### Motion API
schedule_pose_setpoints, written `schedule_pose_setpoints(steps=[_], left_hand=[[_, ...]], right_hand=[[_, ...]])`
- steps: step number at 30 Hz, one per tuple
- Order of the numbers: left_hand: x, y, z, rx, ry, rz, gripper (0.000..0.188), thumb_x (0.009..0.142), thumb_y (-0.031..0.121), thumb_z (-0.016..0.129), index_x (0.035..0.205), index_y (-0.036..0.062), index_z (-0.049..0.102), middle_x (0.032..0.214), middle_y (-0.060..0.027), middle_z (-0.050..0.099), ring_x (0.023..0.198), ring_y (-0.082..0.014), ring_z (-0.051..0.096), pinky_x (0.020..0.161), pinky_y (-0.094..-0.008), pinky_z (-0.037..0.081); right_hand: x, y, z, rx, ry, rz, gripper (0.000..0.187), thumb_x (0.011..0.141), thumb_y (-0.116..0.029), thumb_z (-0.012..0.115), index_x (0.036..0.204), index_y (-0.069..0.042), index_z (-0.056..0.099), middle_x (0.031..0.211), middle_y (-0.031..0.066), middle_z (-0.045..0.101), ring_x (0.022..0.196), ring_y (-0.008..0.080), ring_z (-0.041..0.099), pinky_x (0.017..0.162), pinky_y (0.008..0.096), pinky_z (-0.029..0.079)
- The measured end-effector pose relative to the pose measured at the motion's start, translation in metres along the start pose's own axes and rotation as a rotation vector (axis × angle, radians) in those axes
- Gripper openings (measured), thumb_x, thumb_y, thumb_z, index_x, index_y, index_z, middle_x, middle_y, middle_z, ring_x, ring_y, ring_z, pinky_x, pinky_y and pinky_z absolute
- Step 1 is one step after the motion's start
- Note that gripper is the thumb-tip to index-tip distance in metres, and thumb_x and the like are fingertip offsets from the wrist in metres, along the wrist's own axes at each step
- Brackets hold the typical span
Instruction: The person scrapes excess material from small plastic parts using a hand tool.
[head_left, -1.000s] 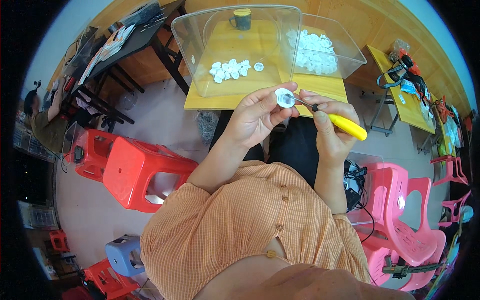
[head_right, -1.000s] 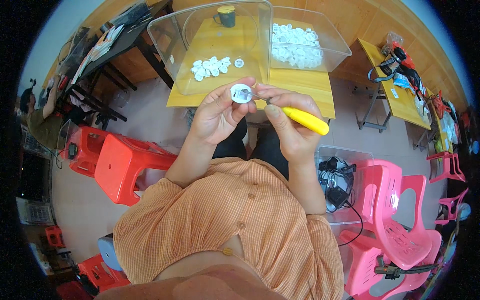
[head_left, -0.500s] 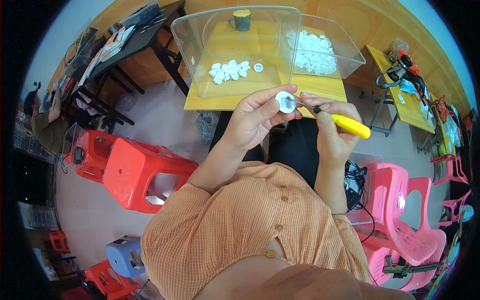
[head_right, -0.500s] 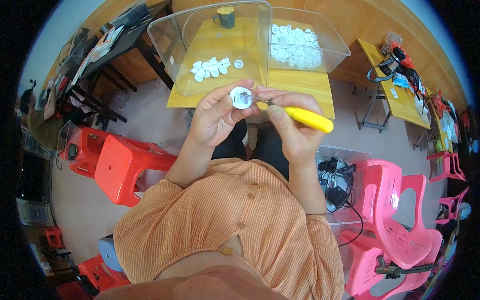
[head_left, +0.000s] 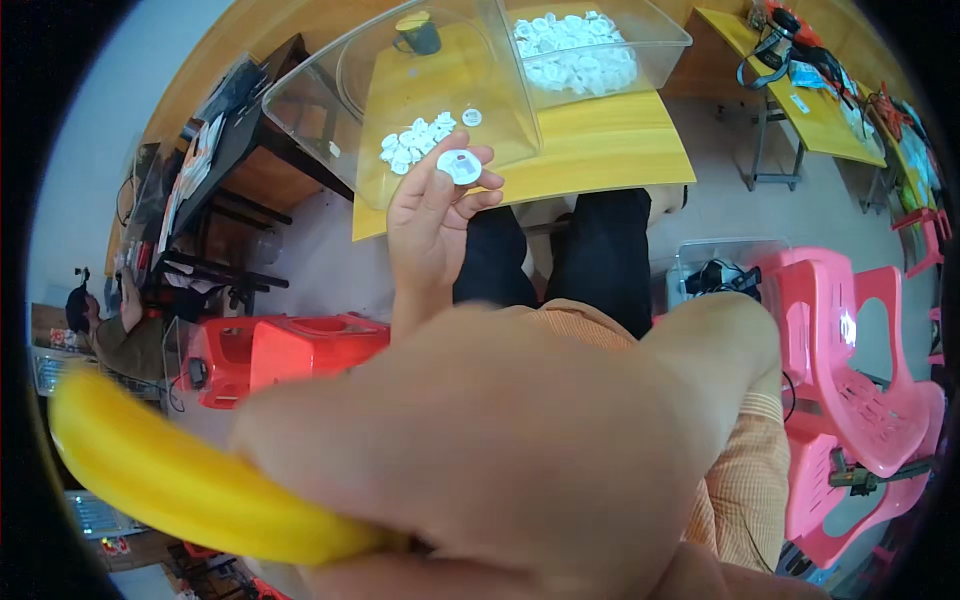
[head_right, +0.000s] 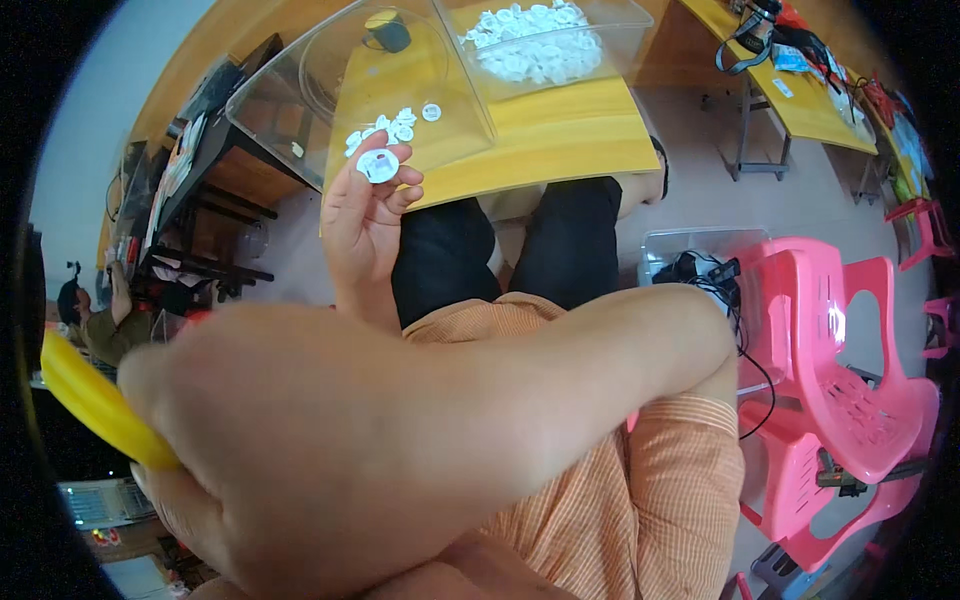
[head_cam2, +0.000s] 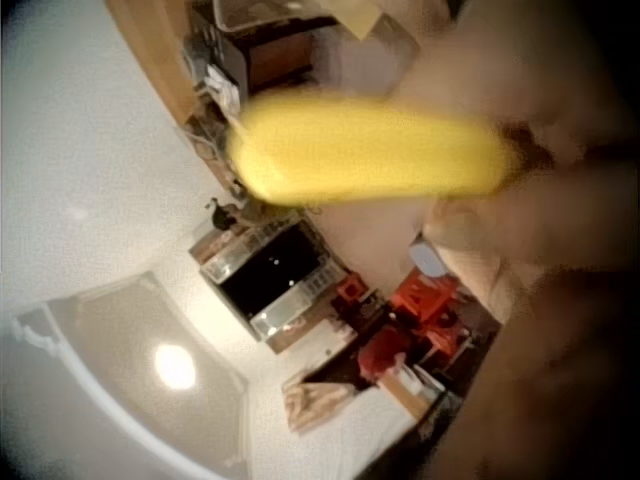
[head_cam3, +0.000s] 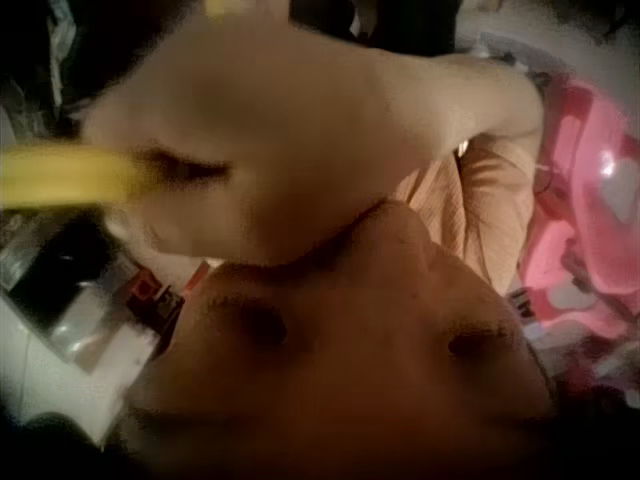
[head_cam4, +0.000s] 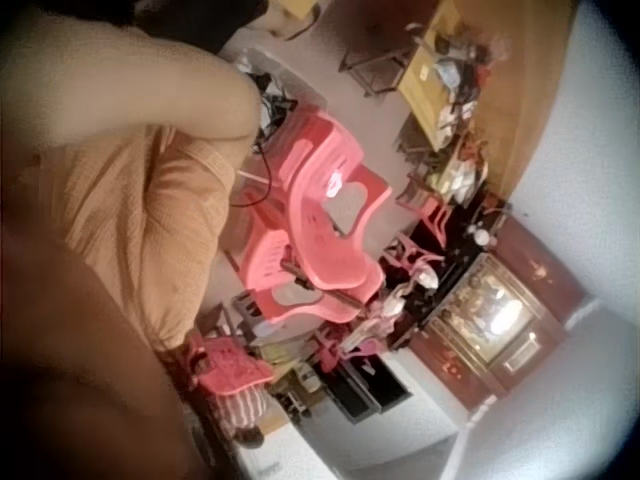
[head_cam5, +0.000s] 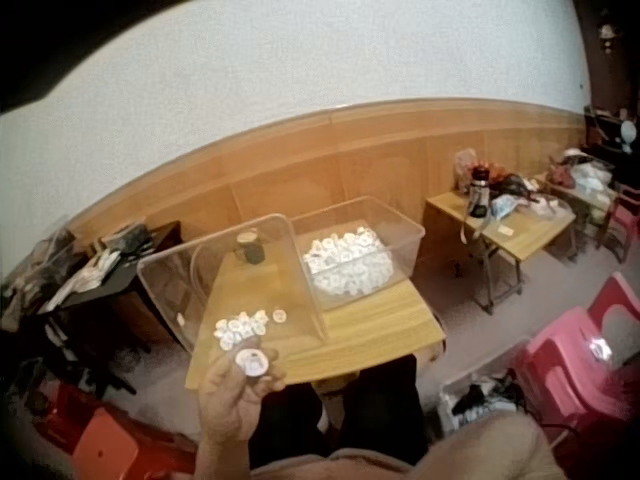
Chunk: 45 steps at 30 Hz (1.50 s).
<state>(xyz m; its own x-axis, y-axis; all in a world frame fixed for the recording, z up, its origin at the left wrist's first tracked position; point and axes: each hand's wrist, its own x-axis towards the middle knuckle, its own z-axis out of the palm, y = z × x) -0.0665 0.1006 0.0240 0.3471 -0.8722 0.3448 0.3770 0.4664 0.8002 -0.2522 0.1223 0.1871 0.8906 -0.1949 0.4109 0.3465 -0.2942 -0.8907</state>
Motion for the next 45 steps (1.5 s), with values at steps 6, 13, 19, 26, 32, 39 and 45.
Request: schedule_pose_setpoints(steps=[6,13,19,26,32,39,45], left_hand=[[0.001,-0.004,-0.010,-0.033,-0.081,0.008,0.041,0.096,0.015,0.044,0.129,-0.0091,0.040,0.115,-0.0233,0.057,0.091,-0.0260,0.063,0.077,-0.0343,0.054],[-0.003,0.010,-0.013,-0.016,-0.048,0.052,0.041,0.096,0.016,0.044,0.129,-0.0086,0.041,0.115,-0.0228,0.057,0.089,-0.0251,0.063,0.075,-0.0339,0.054],[-0.005,0.021,-0.017,-0.068,-0.036,0.031,0.037,0.095,0.013,0.048,0.126,-0.0051,0.046,0.112,-0.0203,0.058,0.085,-0.0216,0.063,0.074,-0.0315,0.054],[-0.010,0.032,-0.016,-0.307,-0.206,-0.107,0.040,0.094,0.015,0.049,0.128,-0.0049,0.044,0.113,-0.0207,0.057,0.089,-0.0224,0.063,0.077,-0.0307,0.054],[-0.015,0.036,-0.015,-0.405,-0.248,-0.147,0.041,0.094,0.017,0.050,0.128,-0.0052,0.044,0.114,-0.0211,0.057,0.091,-0.0219,0.063,0.080,-0.0287,0.054],[-0.014,0.033,-0.011,-0.418,-0.178,-0.173,0.038,0.093,0.013,0.052,0.126,-0.0040,0.047,0.114,-0.0192,0.058,0.098,-0.0229,0.063,0.085,-0.0283,0.053],[-0.012,0.024,-0.006,-0.358,-0.155,-0.125,0.043,0.092,0.014,0.053,0.129,-0.0063,0.043,0.115,-0.0218,0.057,0.099,-0.0242,0.063,0.088,-0.0288,0.052]], right_hand=[[-0.006,0.017,0.003,0.216,0.017,-0.221,0.021,0.084,-0.022,0.059,0.081,-0.002,0.057,0.058,0.0117,0.055,0.051,0.0287,0.055,0.047,0.0371,0.040],[-0.009,0.022,0.014,0.349,-0.155,0.020,0.019,0.084,-0.019,0.057,0.088,-0.001,0.050,0.068,0.0182,0.056,0.059,0.0359,0.058,0.052,0.0415,0.043],[-0.002,0.036,0.023,0.210,-0.017,-0.388,0.026,0.079,-0.012,0.064,0.099,0.001,0.054,0.076,0.0140,0.061,0.062,0.0315,0.060,0.058,0.0378,0.048],[-0.009,0.099,-0.002,0.441,0.504,-0.320,0.014,0.083,-0.007,0.061,0.091,-0.001,0.051,0.080,0.0155,0.060,0.082,0.0253,0.061,0.081,0.0402,0.049],[-0.004,0.143,-0.021,0.303,0.662,-0.403,0.020,0.082,-0.008,0.067,0.096,-0.001,0.054,0.095,0.0194,0.063,0.094,0.0292,0.061,0.088,0.0414,0.046],[0.002,0.165,-0.012,0.237,0.750,-0.376,0.019,0.081,-0.003,0.067,0.097,0.000,0.056,0.101,0.0191,0.062,0.097,0.0252,0.060,0.087,0.0369,0.050],[-0.002,0.178,-0.016,0.236,0.777,-0.380,0.017,0.085,-0.005,0.064,0.098,-0.002,0.053,0.102,0.0192,0.061,0.100,0.0288,0.060,0.088,0.0400,0.050]])
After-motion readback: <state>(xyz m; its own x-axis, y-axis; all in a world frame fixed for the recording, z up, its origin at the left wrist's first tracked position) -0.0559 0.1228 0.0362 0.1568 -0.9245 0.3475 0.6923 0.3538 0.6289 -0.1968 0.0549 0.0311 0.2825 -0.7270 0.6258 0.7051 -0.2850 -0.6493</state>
